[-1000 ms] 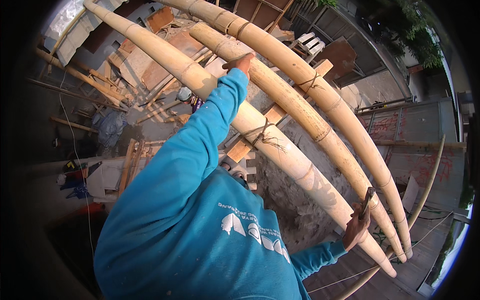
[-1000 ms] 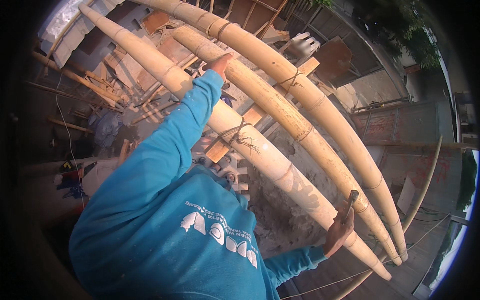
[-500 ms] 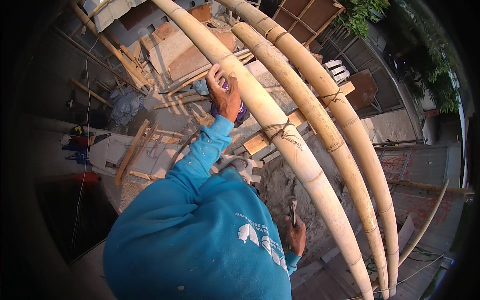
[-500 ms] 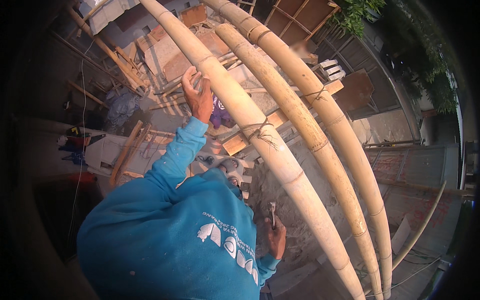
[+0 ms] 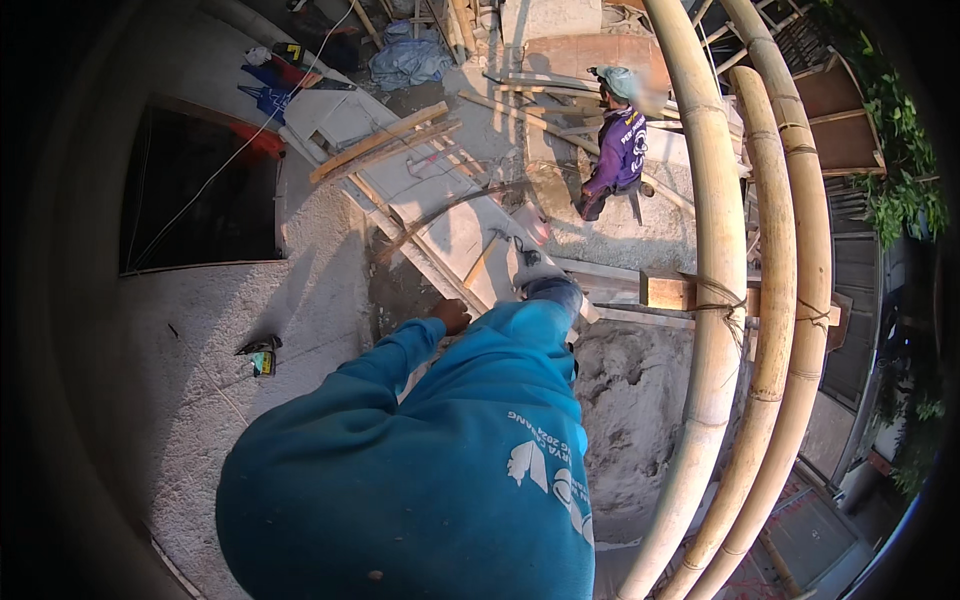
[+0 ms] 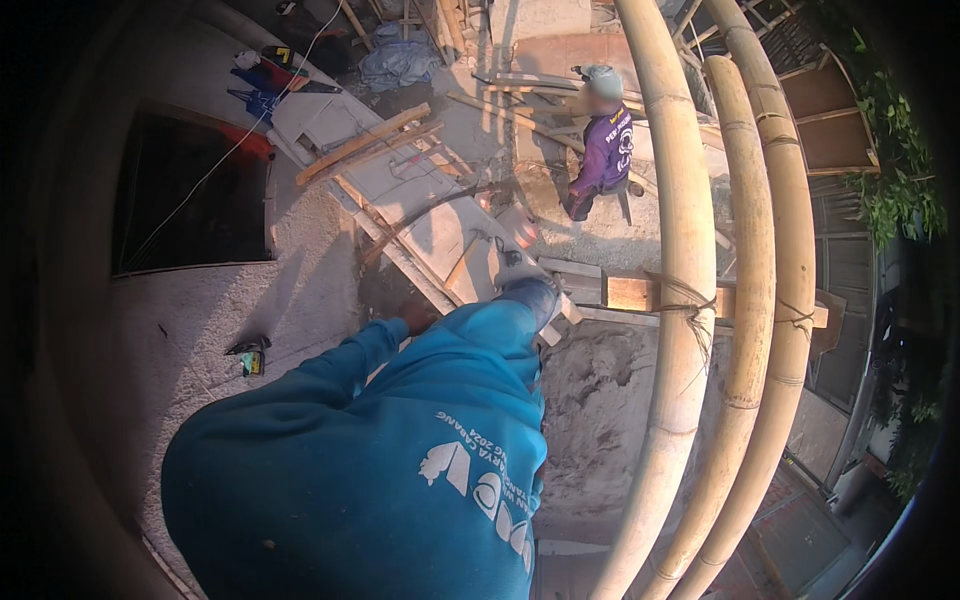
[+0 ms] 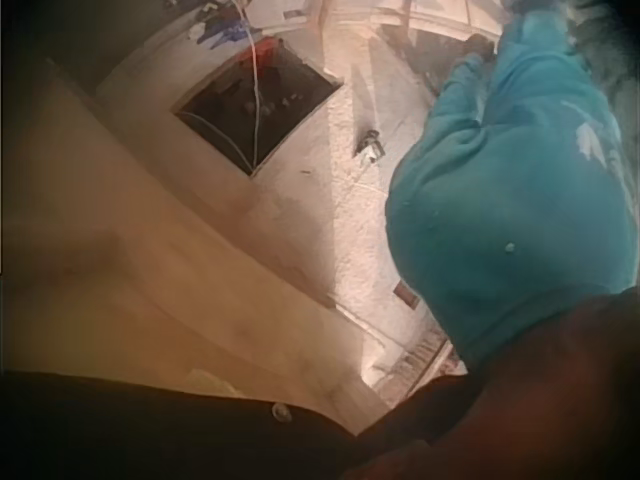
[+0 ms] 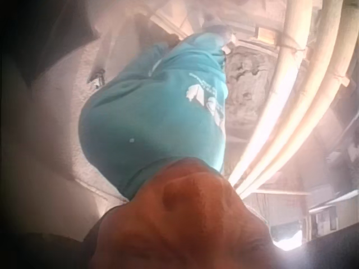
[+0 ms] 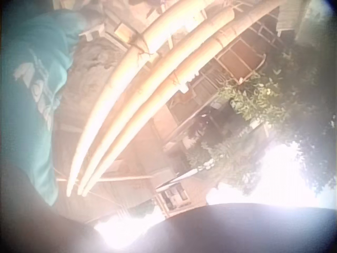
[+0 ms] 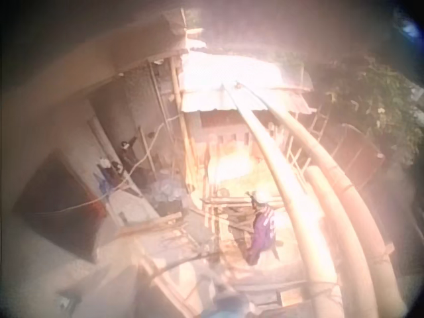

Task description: The person lifts and positions long bamboo poles onto a wooden frame, securing them with rope ties. They adjust the poles and tighten the bindings while standing on a makeshift platform. Another worker is visible below, but the camera wearer focuses on aligning and fastening the bamboo components.

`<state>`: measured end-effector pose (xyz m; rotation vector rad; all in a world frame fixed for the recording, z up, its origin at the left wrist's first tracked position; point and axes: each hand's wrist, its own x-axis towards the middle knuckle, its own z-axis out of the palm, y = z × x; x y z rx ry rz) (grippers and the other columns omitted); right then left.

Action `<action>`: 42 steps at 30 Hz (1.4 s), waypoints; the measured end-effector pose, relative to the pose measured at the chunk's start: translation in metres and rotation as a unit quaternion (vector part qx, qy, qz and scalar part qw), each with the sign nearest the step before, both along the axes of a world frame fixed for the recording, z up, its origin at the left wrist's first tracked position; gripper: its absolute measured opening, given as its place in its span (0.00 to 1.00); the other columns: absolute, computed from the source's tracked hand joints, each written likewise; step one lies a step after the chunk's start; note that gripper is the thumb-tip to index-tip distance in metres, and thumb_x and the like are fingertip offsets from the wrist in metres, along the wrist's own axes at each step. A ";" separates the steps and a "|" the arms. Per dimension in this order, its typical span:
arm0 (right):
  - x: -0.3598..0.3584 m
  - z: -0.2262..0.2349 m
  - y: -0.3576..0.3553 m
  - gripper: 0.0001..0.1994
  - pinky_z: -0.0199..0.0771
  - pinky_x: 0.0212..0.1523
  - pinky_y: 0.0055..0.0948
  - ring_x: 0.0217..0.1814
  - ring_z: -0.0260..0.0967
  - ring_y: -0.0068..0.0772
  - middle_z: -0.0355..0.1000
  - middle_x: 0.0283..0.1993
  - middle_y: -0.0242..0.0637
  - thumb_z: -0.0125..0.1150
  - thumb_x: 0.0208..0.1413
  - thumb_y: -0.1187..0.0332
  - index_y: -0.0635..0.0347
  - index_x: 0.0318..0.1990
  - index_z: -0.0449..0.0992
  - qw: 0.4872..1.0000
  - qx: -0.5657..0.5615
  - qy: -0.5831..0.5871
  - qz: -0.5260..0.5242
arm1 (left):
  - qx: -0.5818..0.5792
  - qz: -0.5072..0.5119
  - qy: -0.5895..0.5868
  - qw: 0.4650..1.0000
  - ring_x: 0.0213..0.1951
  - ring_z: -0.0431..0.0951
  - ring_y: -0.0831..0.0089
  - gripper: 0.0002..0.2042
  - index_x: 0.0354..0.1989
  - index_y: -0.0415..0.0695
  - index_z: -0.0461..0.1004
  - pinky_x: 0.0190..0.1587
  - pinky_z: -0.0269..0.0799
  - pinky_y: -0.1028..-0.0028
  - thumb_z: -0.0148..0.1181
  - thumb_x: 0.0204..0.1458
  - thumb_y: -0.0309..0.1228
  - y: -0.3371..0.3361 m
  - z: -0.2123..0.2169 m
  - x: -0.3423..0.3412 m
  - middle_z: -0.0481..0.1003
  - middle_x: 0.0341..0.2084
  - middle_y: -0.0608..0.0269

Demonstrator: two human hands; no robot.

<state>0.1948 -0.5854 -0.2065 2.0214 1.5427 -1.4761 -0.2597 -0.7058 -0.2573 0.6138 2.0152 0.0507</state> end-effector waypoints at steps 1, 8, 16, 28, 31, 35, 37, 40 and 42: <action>0.001 -0.002 0.006 0.21 0.73 0.34 0.42 0.30 0.76 0.41 0.78 0.28 0.48 0.59 0.56 0.53 0.67 0.39 0.81 1.000 -0.003 0.001 0.010 | -0.023 -0.007 -0.005 1.000 0.50 0.77 0.53 0.21 0.48 0.40 0.78 0.55 0.72 0.59 0.59 0.52 0.43 -0.003 -0.001 0.005 0.77 0.49 0.49; -0.002 -0.006 0.035 0.20 0.74 0.36 0.41 0.32 0.77 0.41 0.78 0.29 0.47 0.60 0.55 0.54 0.66 0.41 0.81 0.998 -0.011 -0.012 0.058 | 0.042 0.141 0.015 0.989 0.51 0.76 0.50 0.21 0.45 0.43 0.80 0.56 0.70 0.59 0.56 0.52 0.46 -0.022 -0.032 0.006 0.77 0.48 0.48; -0.017 -0.041 0.046 0.21 0.75 0.40 0.46 0.35 0.79 0.46 0.79 0.31 0.50 0.61 0.52 0.54 0.67 0.40 0.81 0.995 0.021 -0.039 0.085 | 0.119 0.214 0.021 0.969 0.45 0.80 0.59 0.18 0.44 0.42 0.80 0.50 0.74 0.65 0.60 0.51 0.42 -0.004 -0.042 -0.039 0.80 0.41 0.51; -0.188 -0.024 0.048 0.15 0.76 0.22 0.36 0.21 0.75 0.38 0.78 0.25 0.47 0.57 0.51 0.62 0.70 0.30 0.79 0.995 -0.051 -0.073 0.046 | 0.041 0.201 0.017 0.979 0.48 0.78 0.54 0.18 0.46 0.44 0.81 0.54 0.73 0.60 0.55 0.51 0.40 -0.057 -0.041 -0.177 0.79 0.46 0.50; -0.238 -0.032 0.041 0.20 0.76 0.37 0.46 0.33 0.79 0.49 0.78 0.26 0.52 0.58 0.46 0.54 0.65 0.31 0.83 0.996 -0.025 -0.079 0.023 | 0.026 0.225 0.003 0.974 0.47 0.79 0.54 0.18 0.46 0.44 0.81 0.53 0.74 0.60 0.54 0.52 0.40 -0.063 -0.058 -0.250 0.79 0.45 0.50; -0.333 -0.021 0.051 0.17 0.75 0.30 0.40 0.25 0.77 0.37 0.78 0.25 0.45 0.60 0.50 0.60 0.69 0.34 0.80 0.999 -0.048 -0.002 0.004 | 0.068 0.271 0.055 0.959 0.45 0.79 0.55 0.17 0.45 0.44 0.81 0.51 0.75 0.61 0.56 0.52 0.38 -0.043 -0.058 -0.327 0.80 0.44 0.49; -0.347 -0.038 0.050 0.15 0.73 0.21 0.34 0.20 0.73 0.33 0.78 0.25 0.44 0.57 0.54 0.64 0.71 0.38 0.78 0.998 -0.060 0.004 0.033 | 0.068 0.330 0.013 0.942 0.45 0.79 0.55 0.16 0.47 0.44 0.80 0.51 0.75 0.62 0.58 0.52 0.36 -0.043 -0.073 -0.353 0.80 0.42 0.50; -0.402 -0.040 0.049 0.15 0.70 0.15 0.31 0.17 0.71 0.29 0.78 0.25 0.42 0.56 0.56 0.66 0.71 0.43 0.77 0.995 -0.088 0.055 0.012 | 0.047 0.276 0.039 0.959 0.46 0.78 0.55 0.17 0.49 0.44 0.78 0.51 0.74 0.61 0.58 0.54 0.38 -0.009 -0.053 -0.398 0.79 0.45 0.52; -0.431 -0.022 0.045 0.15 0.69 0.16 0.31 0.16 0.70 0.27 0.77 0.26 0.42 0.56 0.56 0.66 0.71 0.43 0.76 0.995 -0.081 0.050 -0.009 | 0.041 0.266 0.020 0.963 0.45 0.79 0.58 0.18 0.47 0.44 0.79 0.51 0.74 0.63 0.58 0.52 0.41 0.003 -0.048 -0.416 0.80 0.43 0.52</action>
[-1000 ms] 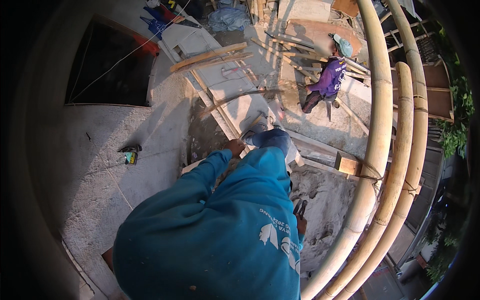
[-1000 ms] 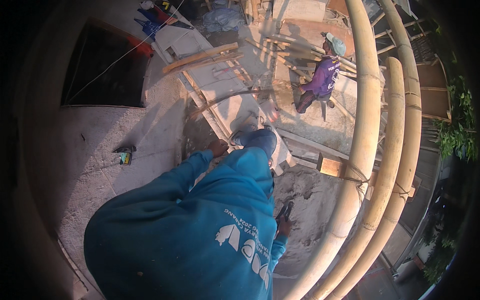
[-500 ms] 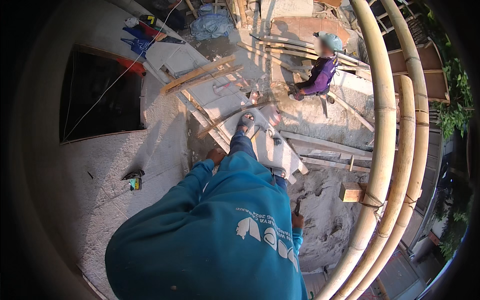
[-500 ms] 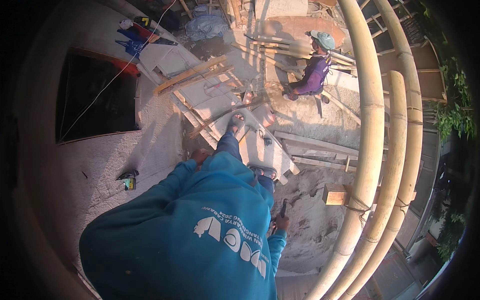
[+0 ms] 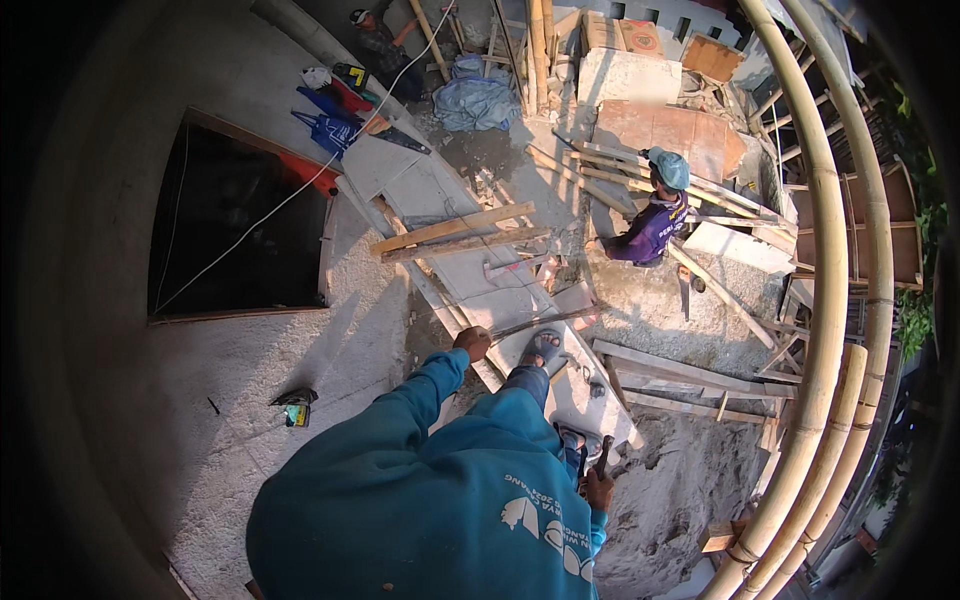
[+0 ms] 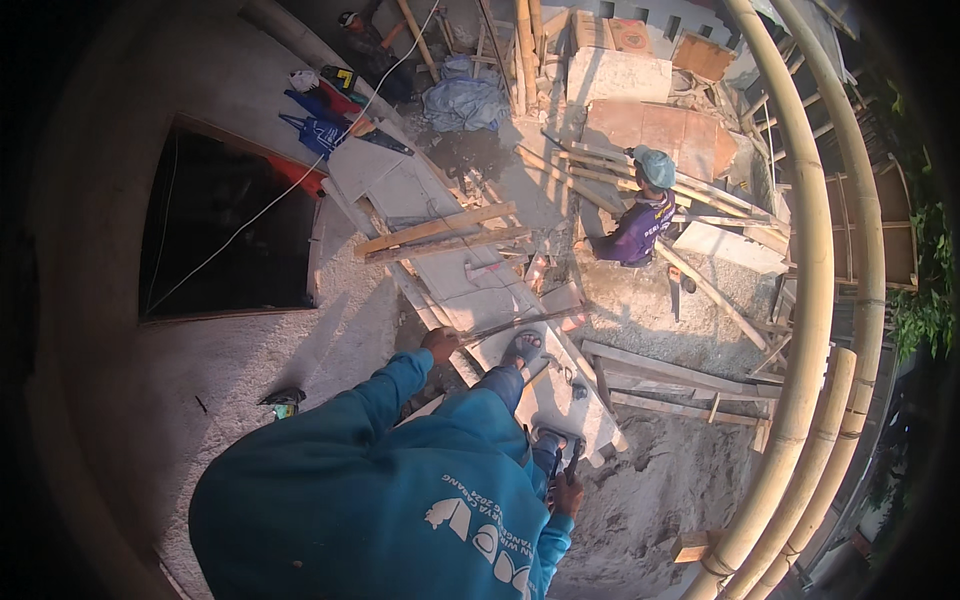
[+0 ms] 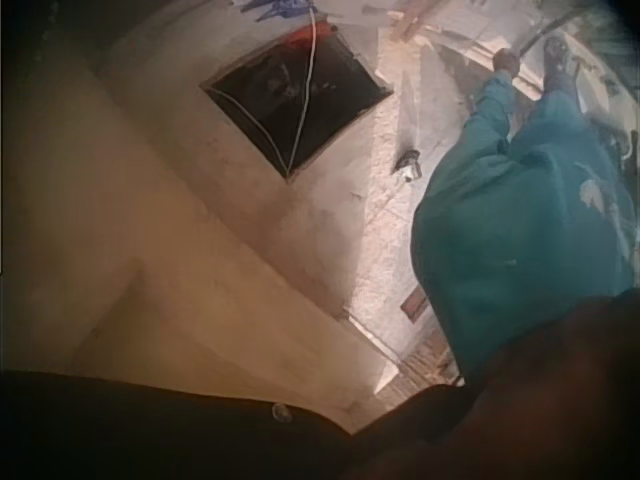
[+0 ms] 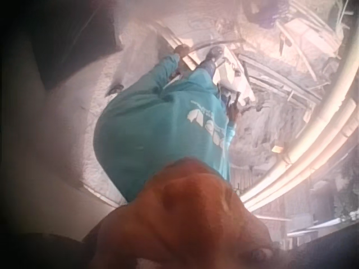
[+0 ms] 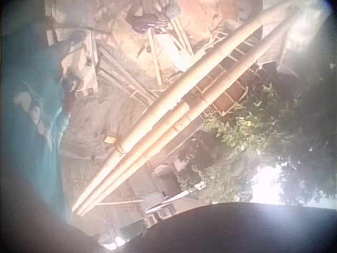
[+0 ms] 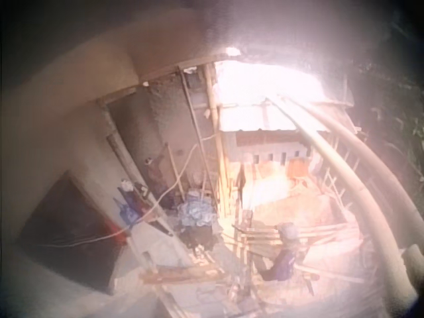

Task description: The person lifts and positions long bamboo poles onto a wooden frame, securing them with rope ties. They adjust the poles and tighten the bindings while standing on a makeshift platform. Another worker is visible below, but the camera wearer focuses on aligning and fastening the bamboo components.

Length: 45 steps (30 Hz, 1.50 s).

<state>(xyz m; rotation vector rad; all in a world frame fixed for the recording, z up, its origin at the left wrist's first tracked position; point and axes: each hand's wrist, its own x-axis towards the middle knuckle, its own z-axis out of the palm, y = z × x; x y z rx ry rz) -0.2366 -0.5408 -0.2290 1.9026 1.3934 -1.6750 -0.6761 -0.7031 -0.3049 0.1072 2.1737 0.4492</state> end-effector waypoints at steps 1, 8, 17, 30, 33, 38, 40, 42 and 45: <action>-0.010 0.005 0.000 0.15 0.69 0.16 0.31 0.17 0.70 0.27 0.77 0.25 0.41 0.56 0.56 0.66 0.71 0.43 0.76 1.000 0.008 0.006 0.010 | 0.012 0.019 -0.011 1.000 0.44 0.80 0.61 0.19 0.47 0.43 0.79 0.50 0.74 0.66 0.58 0.50 0.41 0.000 -0.011 -0.004 0.81 0.41 0.51; -0.020 0.027 -0.012 0.11 0.72 0.21 0.34 0.20 0.73 0.29 0.75 0.22 0.39 0.57 0.55 0.65 0.67 0.33 0.79 0.996 0.065 -0.059 0.008 | 0.101 0.014 -0.038 0.994 0.37 0.81 0.68 0.18 0.47 0.39 0.77 0.43 0.77 0.69 0.59 0.52 0.37 0.024 -0.045 -0.013 0.81 0.36 0.56; 0.020 0.023 0.007 0.17 0.76 0.33 0.39 0.28 0.78 0.38 0.77 0.24 0.46 0.59 0.53 0.61 0.69 0.39 0.80 0.980 0.173 -0.082 -0.060 | 0.138 -0.025 -0.022 0.990 0.38 0.81 0.59 0.16 0.40 0.42 0.81 0.42 0.76 0.64 0.58 0.49 0.39 0.057 -0.055 0.018 0.81 0.34 0.52; 0.038 0.209 0.108 0.15 0.63 0.25 0.35 0.23 0.64 0.27 0.68 0.22 0.42 0.55 0.63 0.60 0.66 0.38 0.76 0.893 0.422 0.150 -0.041 | 0.400 -0.107 0.058 0.908 0.45 0.79 0.66 0.17 0.51 0.41 0.75 0.48 0.74 0.68 0.60 0.56 0.36 0.314 0.052 0.131 0.79 0.46 0.55; 0.076 0.241 0.115 0.14 0.62 0.24 0.32 0.22 0.63 0.24 0.66 0.20 0.38 0.55 0.63 0.61 0.67 0.40 0.74 0.876 0.442 0.167 -0.095 | 0.485 -0.207 0.224 0.820 0.50 0.76 0.57 0.18 0.53 0.40 0.72 0.52 0.72 0.64 0.59 0.55 0.32 0.397 0.168 0.185 0.76 0.48 0.50; 0.131 0.297 0.116 0.16 0.57 0.19 0.25 0.17 0.60 0.18 0.64 0.17 0.28 0.52 0.67 0.58 0.64 0.39 0.74 0.829 0.468 0.120 -0.283 | 0.594 -0.270 0.310 0.692 0.55 0.72 0.50 0.19 0.56 0.39 0.69 0.59 0.66 0.60 0.57 0.55 0.29 0.491 0.265 0.254 0.72 0.52 0.48; 0.168 0.296 0.112 0.17 0.56 0.19 0.24 0.18 0.59 0.18 0.64 0.18 0.27 0.52 0.66 0.55 0.63 0.39 0.73 0.799 0.510 0.069 -0.313 | 0.608 -0.289 0.301 0.676 0.56 0.70 0.50 0.20 0.56 0.39 0.68 0.60 0.64 0.60 0.57 0.55 0.30 0.523 0.279 0.279 0.71 0.53 0.47; 0.200 0.295 0.106 0.18 0.57 0.20 0.25 0.19 0.59 0.19 0.62 0.19 0.27 0.51 0.66 0.54 0.62 0.39 0.73 0.781 0.500 0.026 -0.373 | 0.605 -0.320 0.287 0.670 0.56 0.68 0.48 0.22 0.58 0.39 0.67 0.62 0.63 0.57 0.57 0.55 0.30 0.557 0.274 0.298 0.69 0.54 0.45; 0.248 0.284 0.094 0.16 0.59 0.22 0.27 0.22 0.60 0.21 0.62 0.21 0.29 0.50 0.67 0.55 0.61 0.39 0.72 0.753 0.550 -0.066 -0.356 | 0.561 -0.365 0.293 0.683 0.59 0.66 0.48 0.25 0.59 0.35 0.66 0.64 0.61 0.59 0.58 0.54 0.35 0.607 0.260 0.305 0.68 0.57 0.44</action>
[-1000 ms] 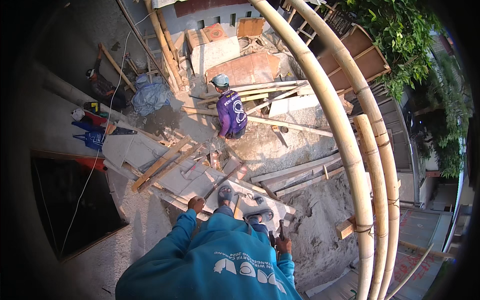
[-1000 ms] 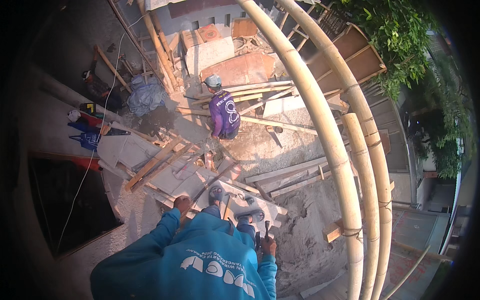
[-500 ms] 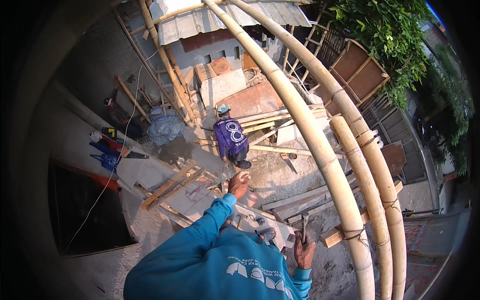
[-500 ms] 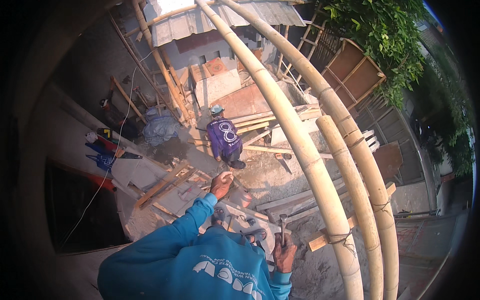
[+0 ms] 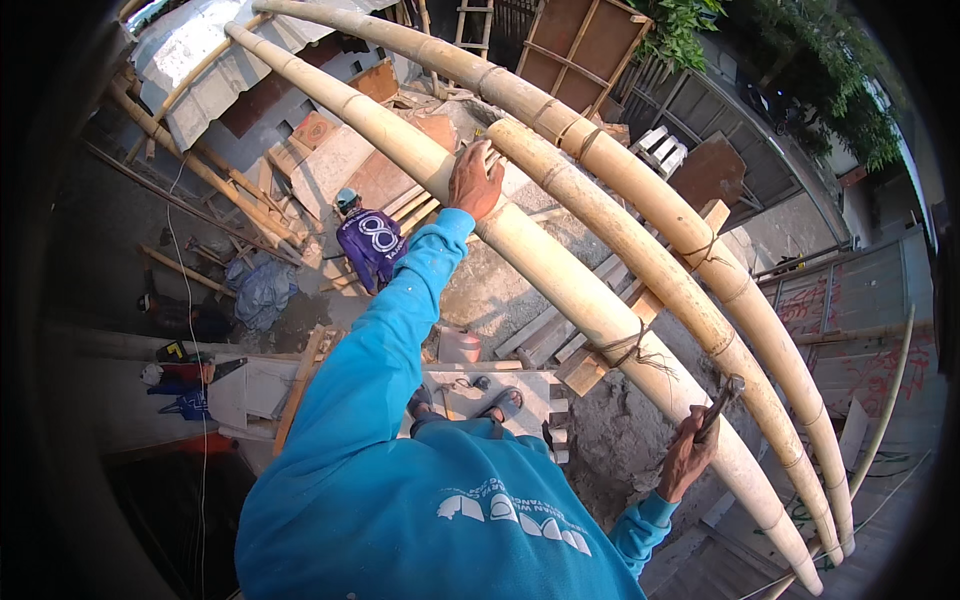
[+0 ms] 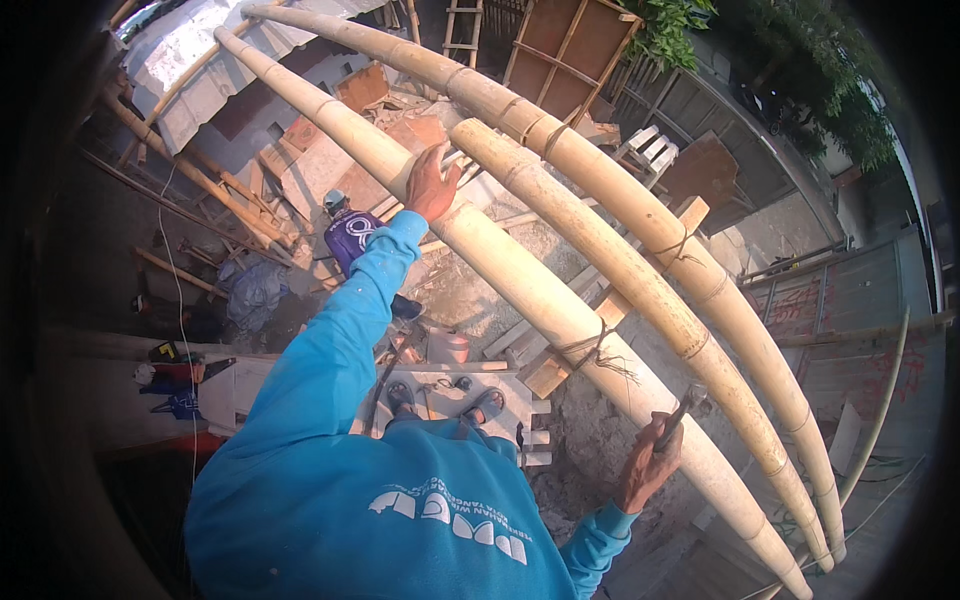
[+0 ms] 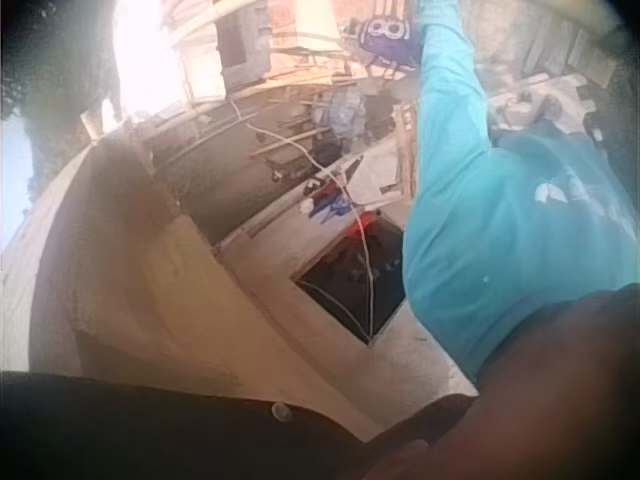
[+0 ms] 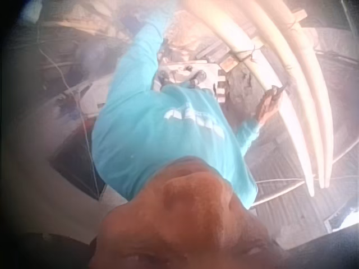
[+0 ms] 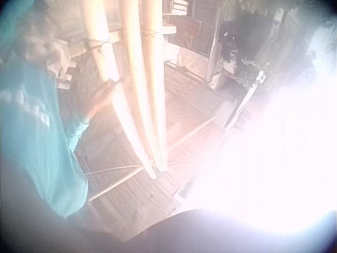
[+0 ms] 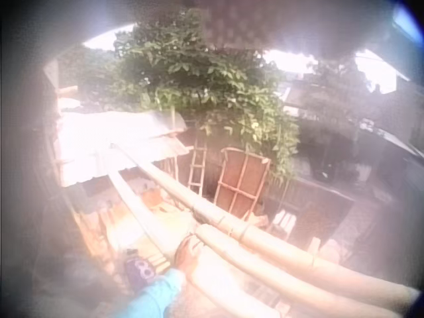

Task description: The person lifts and positions long bamboo poles onto a wooden frame, securing them with rope ties. They adjust the poles and tighten the bindings while standing on a makeshift platform. Another worker is visible below, but the camera wearer focuses on aligning and fastening the bamboo components.

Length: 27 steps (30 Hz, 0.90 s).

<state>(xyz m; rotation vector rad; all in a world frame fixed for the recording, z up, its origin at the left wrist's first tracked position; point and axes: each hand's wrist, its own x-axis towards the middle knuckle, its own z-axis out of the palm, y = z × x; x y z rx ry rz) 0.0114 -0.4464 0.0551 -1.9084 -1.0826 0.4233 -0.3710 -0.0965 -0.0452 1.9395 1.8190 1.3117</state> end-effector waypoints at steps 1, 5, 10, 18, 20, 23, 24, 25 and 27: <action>0.014 0.001 -0.005 0.16 0.63 0.26 0.29 0.25 0.62 0.23 0.63 0.23 0.32 0.50 0.67 0.55 0.61 0.39 0.72 0.999 0.000 -0.044 -0.008 | -0.053 0.002 0.013 0.998 0.60 0.66 0.47 0.27 0.61 0.35 0.64 0.64 0.60 0.59 0.57 0.56 0.38 0.012 0.000 0.004 0.67 0.57 0.42; 0.049 0.004 -0.018 0.17 0.68 0.36 0.34 0.33 0.67 0.32 0.68 0.30 0.38 0.47 0.68 0.55 0.62 0.41 0.72 0.991 -0.006 -0.111 -0.072 | -0.285 0.060 0.057 0.955 0.63 0.65 0.46 0.40 0.67 0.34 0.56 0.65 0.60 0.57 0.56 0.54 0.53 0.060 0.006 0.017 0.63 0.62 0.36; 0.090 -0.017 -0.026 0.18 0.68 0.48 0.37 0.45 0.68 0.35 0.71 0.41 0.43 0.46 0.68 0.55 0.63 0.45 0.71 0.987 0.048 -0.083 -0.129 | -0.432 -0.020 -0.322 0.842 0.63 0.65 0.44 0.39 0.69 0.42 0.54 0.51 0.77 0.51 0.58 0.55 0.51 0.097 -0.003 0.015 0.59 0.65 0.42; 0.113 -0.041 -0.040 0.23 0.68 0.48 0.41 0.45 0.69 0.41 0.72 0.43 0.42 0.44 0.68 0.50 0.65 0.47 0.73 0.987 0.014 -0.081 -0.138 | -0.304 -0.013 -0.530 0.791 0.63 0.65 0.46 0.39 0.65 0.34 0.58 0.60 0.68 0.50 0.69 0.49 0.41 0.093 -0.014 0.057 0.60 0.64 0.43; 0.117 -0.041 -0.039 0.21 0.68 0.47 0.41 0.45 0.69 0.40 0.72 0.43 0.42 0.44 0.69 0.52 0.64 0.45 0.72 0.987 0.008 -0.119 -0.110 | -0.320 -0.068 -0.536 0.778 0.65 0.61 0.42 0.40 0.65 0.33 0.57 0.61 0.67 0.48 0.69 0.49 0.42 0.077 0.008 0.057 0.57 0.66 0.42; 0.112 -0.027 -0.030 0.20 0.67 0.47 0.42 0.45 0.69 0.42 0.72 0.42 0.43 0.43 0.69 0.54 0.65 0.43 0.72 0.984 -0.032 -0.151 -0.087 | -0.326 -0.049 -0.516 0.791 0.66 0.59 0.40 0.39 0.66 0.32 0.56 0.61 0.67 0.48 0.67 0.51 0.42 0.082 -0.005 0.052 0.58 0.65 0.41; 0.116 -0.028 -0.032 0.20 0.67 0.47 0.43 0.45 0.70 0.42 0.72 0.41 0.44 0.43 0.69 0.55 0.65 0.42 0.72 0.983 -0.037 -0.159 -0.086 | -0.329 -0.044 -0.495 0.803 0.66 0.60 0.41 0.39 0.66 0.33 0.56 0.61 0.67 0.48 0.66 0.52 0.42 0.076 0.005 0.056 0.58 0.65 0.41; 0.120 -0.030 -0.035 0.20 0.67 0.47 0.43 0.45 0.70 0.43 0.72 0.41 0.44 0.43 0.69 0.55 0.65 0.42 0.72 0.981 -0.042 -0.168 -0.082 | -0.331 -0.034 -0.475 0.815 0.65 0.60 0.42 0.38 0.66 0.33 0.56 0.60 0.67 0.48 0.65 0.53 0.42 0.071 0.012 0.056 0.59 0.65 0.41; 0.116 -0.028 -0.024 0.19 0.65 0.42 0.37 0.37 0.65 0.37 0.70 0.36 0.40 0.47 0.69 0.55 0.65 0.38 0.72 0.980 -0.006 -0.190 -0.057 | -0.205 0.037 -0.369 0.906 0.61 0.69 0.52 0.31 0.62 0.35 0.62 0.59 0.69 0.55 0.64 0.53 0.38 0.072 -0.007 0.041 0.67 0.60 0.46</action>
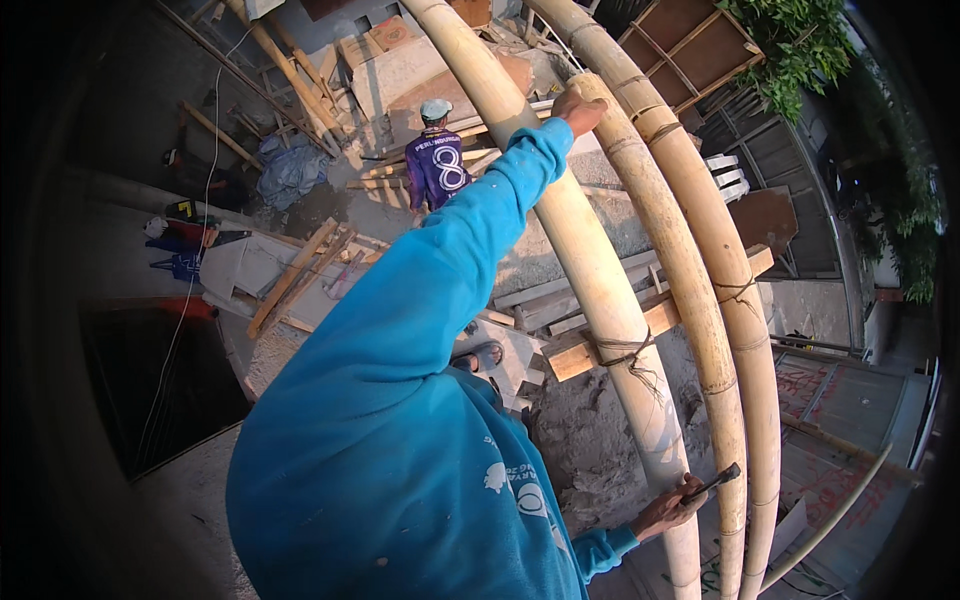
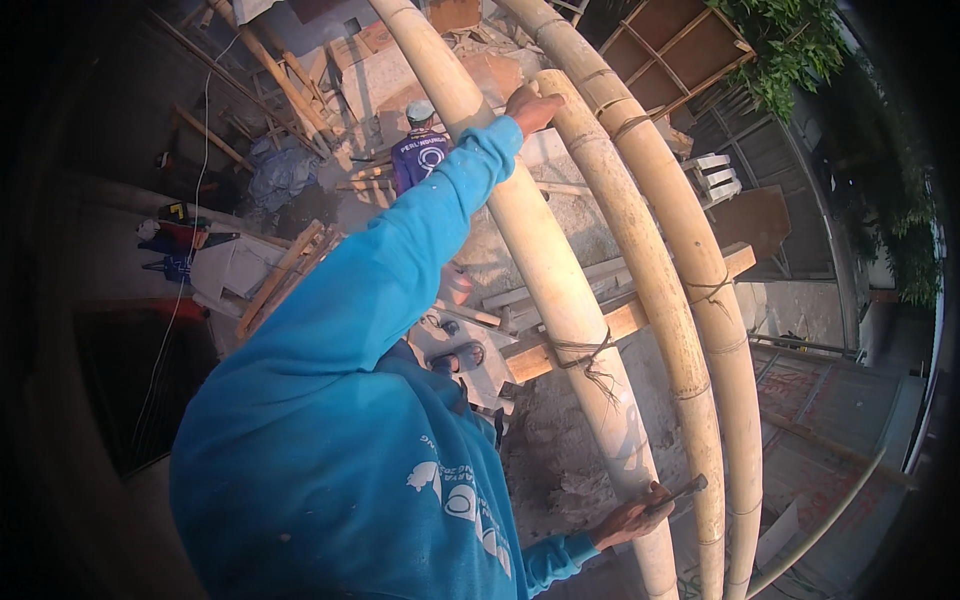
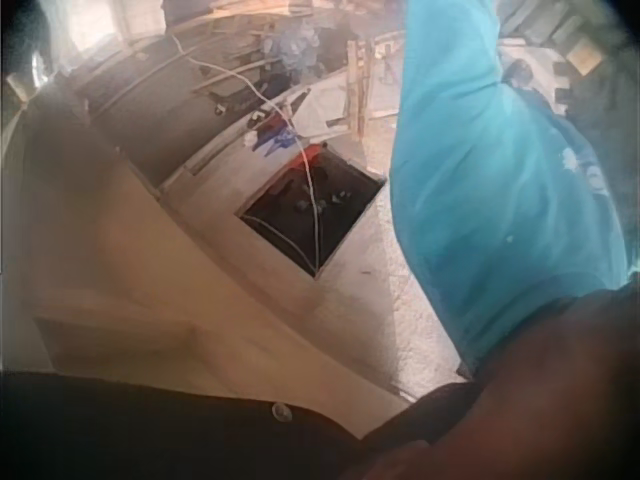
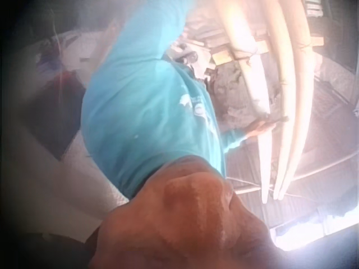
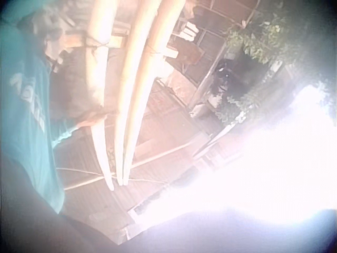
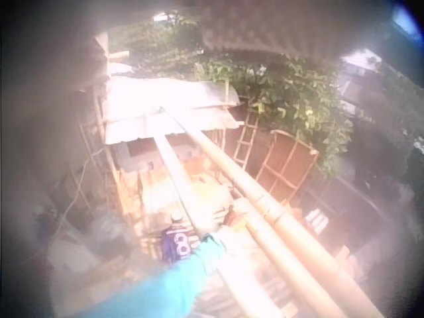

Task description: The person lifts and positions long bamboo poles onto a wooden frame, securing them with rope ties. They adjust the poles and tighten the bindings while standing on a makeshift platform. Another worker is visible below, but the camera wearer focuses on aligning and fastening the bamboo components.

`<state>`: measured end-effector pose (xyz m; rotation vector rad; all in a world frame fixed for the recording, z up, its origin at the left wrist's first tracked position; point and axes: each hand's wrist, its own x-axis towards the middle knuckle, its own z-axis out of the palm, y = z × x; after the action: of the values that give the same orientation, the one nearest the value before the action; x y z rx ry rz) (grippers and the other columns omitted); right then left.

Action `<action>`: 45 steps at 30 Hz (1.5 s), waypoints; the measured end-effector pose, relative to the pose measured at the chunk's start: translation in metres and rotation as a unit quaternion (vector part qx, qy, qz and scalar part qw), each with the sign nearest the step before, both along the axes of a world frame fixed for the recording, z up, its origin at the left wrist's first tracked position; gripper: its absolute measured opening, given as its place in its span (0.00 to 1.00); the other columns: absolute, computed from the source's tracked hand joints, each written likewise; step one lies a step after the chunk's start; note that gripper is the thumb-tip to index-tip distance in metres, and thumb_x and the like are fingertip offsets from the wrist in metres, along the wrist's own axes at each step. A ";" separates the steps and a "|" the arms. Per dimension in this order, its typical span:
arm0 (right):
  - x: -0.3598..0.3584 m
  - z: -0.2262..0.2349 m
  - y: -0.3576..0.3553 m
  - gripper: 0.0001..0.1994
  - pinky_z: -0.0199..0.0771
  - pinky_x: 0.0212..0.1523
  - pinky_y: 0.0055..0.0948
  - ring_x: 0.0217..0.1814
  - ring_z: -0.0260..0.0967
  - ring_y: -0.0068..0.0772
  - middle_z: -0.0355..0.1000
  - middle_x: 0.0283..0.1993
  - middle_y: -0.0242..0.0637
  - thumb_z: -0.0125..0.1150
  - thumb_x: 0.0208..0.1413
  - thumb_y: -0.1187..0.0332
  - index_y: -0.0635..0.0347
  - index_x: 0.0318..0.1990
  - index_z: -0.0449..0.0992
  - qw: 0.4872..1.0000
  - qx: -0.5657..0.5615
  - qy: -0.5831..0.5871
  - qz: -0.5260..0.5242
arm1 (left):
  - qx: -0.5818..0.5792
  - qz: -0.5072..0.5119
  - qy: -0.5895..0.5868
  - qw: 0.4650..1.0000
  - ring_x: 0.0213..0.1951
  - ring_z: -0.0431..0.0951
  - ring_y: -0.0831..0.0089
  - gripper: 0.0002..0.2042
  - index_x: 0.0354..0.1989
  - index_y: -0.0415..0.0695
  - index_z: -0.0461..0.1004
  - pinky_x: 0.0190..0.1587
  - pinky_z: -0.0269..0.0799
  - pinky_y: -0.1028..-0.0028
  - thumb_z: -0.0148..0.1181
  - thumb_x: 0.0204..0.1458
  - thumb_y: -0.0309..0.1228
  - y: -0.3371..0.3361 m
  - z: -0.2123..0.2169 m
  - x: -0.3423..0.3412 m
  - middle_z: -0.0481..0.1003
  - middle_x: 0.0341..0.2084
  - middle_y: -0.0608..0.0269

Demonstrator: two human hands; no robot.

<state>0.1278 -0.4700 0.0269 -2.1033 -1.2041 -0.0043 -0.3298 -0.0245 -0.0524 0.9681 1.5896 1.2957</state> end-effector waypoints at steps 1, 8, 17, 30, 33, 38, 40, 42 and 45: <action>-0.002 0.001 0.003 0.19 0.66 0.42 0.37 0.37 0.66 0.37 0.70 0.35 0.41 0.47 0.69 0.55 0.66 0.37 0.72 1.000 0.001 0.000 0.005 | 0.089 0.053 0.056 0.993 0.57 0.73 0.56 0.27 0.60 0.37 0.65 0.58 0.70 0.58 0.63 0.53 0.36 -0.018 0.006 0.000 0.72 0.55 0.49; 0.004 0.003 0.000 0.20 0.68 0.44 0.46 0.40 0.71 0.48 0.72 0.35 0.47 0.51 0.64 0.56 0.68 0.38 0.76 0.997 -0.060 -0.049 -0.006 | 0.105 0.162 0.220 0.956 0.39 0.79 0.59 0.14 0.49 0.46 0.72 0.40 0.76 0.66 0.57 0.53 0.24 -0.257 -0.043 -0.026 0.77 0.37 0.56; 0.001 -0.009 0.058 0.23 0.68 0.45 0.49 0.47 0.72 0.58 0.75 0.45 0.54 0.46 0.67 0.52 0.65 0.52 0.73 0.978 -0.032 -0.206 -0.028 | -0.382 -0.035 0.161 0.909 0.42 0.79 0.53 0.16 0.43 0.39 0.78 0.49 0.75 0.56 0.54 0.56 0.39 -0.537 -0.235 -0.114 0.80 0.40 0.47; 0.027 -0.073 0.094 0.22 0.71 0.48 0.46 0.50 0.74 0.47 0.75 0.53 0.40 0.48 0.63 0.52 0.50 0.60 0.68 0.927 -0.210 -0.288 -0.120 | -0.408 0.240 -0.045 0.880 0.25 0.78 0.73 0.12 0.42 0.38 0.79 0.25 0.74 0.72 0.60 0.52 0.30 -0.644 -0.302 -0.286 0.79 0.28 0.56; 0.113 -0.038 0.087 0.24 0.72 0.49 0.45 0.50 0.74 0.47 0.75 0.52 0.40 0.46 0.63 0.48 0.48 0.60 0.69 0.893 -0.242 -0.334 -0.181 | -0.406 0.218 -0.077 0.884 0.28 0.79 0.66 0.13 0.42 0.40 0.80 0.32 0.77 0.65 0.57 0.55 0.34 -0.648 -0.311 -0.300 0.80 0.27 0.53; 0.049 -0.090 0.100 0.20 0.73 0.48 0.47 0.48 0.75 0.47 0.75 0.49 0.39 0.46 0.62 0.48 0.47 0.55 0.71 0.900 -0.237 -0.330 -0.156 | -0.358 0.314 -0.147 0.867 0.21 0.75 0.73 0.12 0.43 0.39 0.79 0.22 0.70 0.71 0.58 0.55 0.32 -0.678 -0.326 -0.320 0.77 0.23 0.57; 0.130 0.008 0.101 0.18 0.72 0.48 0.47 0.48 0.75 0.47 0.76 0.46 0.38 0.47 0.61 0.49 0.48 0.49 0.72 0.863 -0.099 -0.468 -0.163 | -0.337 0.263 -0.299 0.853 0.19 0.74 0.73 0.11 0.42 0.39 0.79 0.19 0.68 0.70 0.59 0.54 0.30 -0.669 -0.368 -0.288 0.76 0.21 0.58; 0.072 -0.061 0.103 0.21 0.70 0.53 0.45 0.53 0.73 0.47 0.75 0.51 0.41 0.48 0.61 0.50 0.50 0.55 0.72 0.911 -0.214 -0.313 -0.161 | -0.312 0.276 -0.223 0.881 0.20 0.74 0.72 0.11 0.42 0.39 0.79 0.18 0.68 0.70 0.58 0.54 0.30 -0.686 -0.372 -0.310 0.77 0.22 0.56; 0.001 -0.056 0.108 0.24 0.70 0.56 0.45 0.55 0.73 0.48 0.76 0.53 0.45 0.51 0.60 0.52 0.54 0.59 0.73 0.917 -0.267 -0.244 -0.170 | -0.351 0.318 -0.178 0.863 0.20 0.75 0.71 0.10 0.41 0.39 0.80 0.19 0.69 0.70 0.59 0.54 0.30 -0.683 -0.350 -0.311 0.77 0.23 0.55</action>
<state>0.1288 -0.3620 -0.0291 -2.8981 -1.1837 -0.4276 -0.6403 -0.7077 -0.4025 -0.2693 1.9233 1.0568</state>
